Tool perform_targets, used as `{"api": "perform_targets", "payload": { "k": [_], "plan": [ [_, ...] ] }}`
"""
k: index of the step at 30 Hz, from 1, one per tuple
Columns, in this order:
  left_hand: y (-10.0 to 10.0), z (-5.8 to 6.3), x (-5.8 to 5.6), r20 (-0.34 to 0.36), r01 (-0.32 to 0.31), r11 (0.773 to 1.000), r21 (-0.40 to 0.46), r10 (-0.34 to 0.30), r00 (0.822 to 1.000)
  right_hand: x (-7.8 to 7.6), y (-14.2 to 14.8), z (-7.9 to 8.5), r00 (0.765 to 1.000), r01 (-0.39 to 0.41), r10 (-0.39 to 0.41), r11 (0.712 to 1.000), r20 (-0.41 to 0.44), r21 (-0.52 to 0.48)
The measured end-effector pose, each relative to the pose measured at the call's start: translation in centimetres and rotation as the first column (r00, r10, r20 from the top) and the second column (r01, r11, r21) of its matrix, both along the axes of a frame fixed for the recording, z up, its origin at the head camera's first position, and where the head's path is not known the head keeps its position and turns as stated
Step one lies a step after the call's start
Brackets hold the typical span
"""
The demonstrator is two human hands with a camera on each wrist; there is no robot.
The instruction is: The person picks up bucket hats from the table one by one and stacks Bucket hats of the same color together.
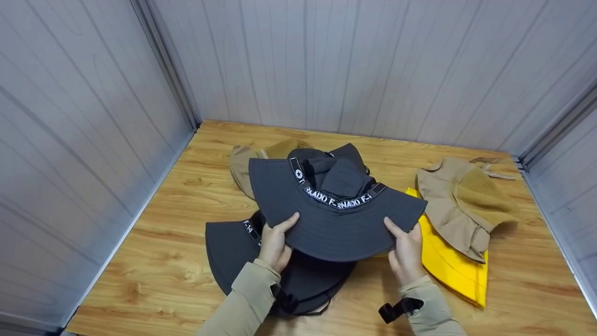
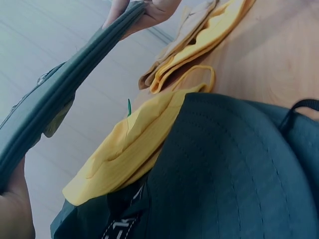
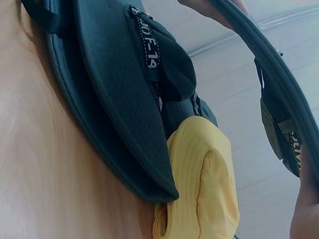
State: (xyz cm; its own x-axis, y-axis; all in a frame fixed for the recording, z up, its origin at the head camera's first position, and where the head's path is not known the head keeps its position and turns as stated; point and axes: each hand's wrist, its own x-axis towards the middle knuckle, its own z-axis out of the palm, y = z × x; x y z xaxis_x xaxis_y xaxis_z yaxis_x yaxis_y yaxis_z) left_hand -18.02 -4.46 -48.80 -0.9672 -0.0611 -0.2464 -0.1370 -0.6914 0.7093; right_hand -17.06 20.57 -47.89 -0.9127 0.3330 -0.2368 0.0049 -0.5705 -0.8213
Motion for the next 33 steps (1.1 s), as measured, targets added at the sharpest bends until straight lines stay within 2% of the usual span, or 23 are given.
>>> {"api": "perform_targets", "payload": {
  "k": [9,14,19,23,26,30,33],
  "plan": [
    [-2.2,0.4,-0.1,0.030,-0.011,0.996,-0.091,0.014,0.999,0.3,0.1,-0.2,0.999,-0.033,0.031,0.995,0.020,0.093],
    [-3.6,0.6,0.0,0.032,0.018,0.973,-0.230,-0.011,0.999,0.5,-0.1,-0.4,0.998,-0.055,0.052,0.987,0.027,0.148],
    [-5.0,0.8,0.0,0.043,0.019,0.919,-0.394,-0.002,0.999,0.6,-0.2,-0.5,0.996,-0.084,0.077,0.979,0.049,0.186],
    [-6.1,1.1,0.0,0.037,0.003,0.891,-0.454,0.016,0.999,0.7,-0.2,-0.7,0.995,-0.099,0.089,0.971,0.054,0.219],
    [-6.7,1.4,-0.1,0.021,-0.018,0.858,-0.514,0.034,0.999,0.8,-0.2,-0.7,0.991,-0.127,0.115,0.964,0.065,0.233],
    [-7.6,1.7,0.0,0.013,-0.032,0.774,-0.632,0.052,0.999,0.9,-0.2,-0.6,0.983,-0.179,0.163,0.953,0.083,0.244],
    [-8.4,2.1,0.1,0.026,-0.024,0.724,-0.689,0.057,0.998,1.0,-0.2,-0.6,0.979,-0.201,0.186,0.948,0.081,0.246]
  ]
}}
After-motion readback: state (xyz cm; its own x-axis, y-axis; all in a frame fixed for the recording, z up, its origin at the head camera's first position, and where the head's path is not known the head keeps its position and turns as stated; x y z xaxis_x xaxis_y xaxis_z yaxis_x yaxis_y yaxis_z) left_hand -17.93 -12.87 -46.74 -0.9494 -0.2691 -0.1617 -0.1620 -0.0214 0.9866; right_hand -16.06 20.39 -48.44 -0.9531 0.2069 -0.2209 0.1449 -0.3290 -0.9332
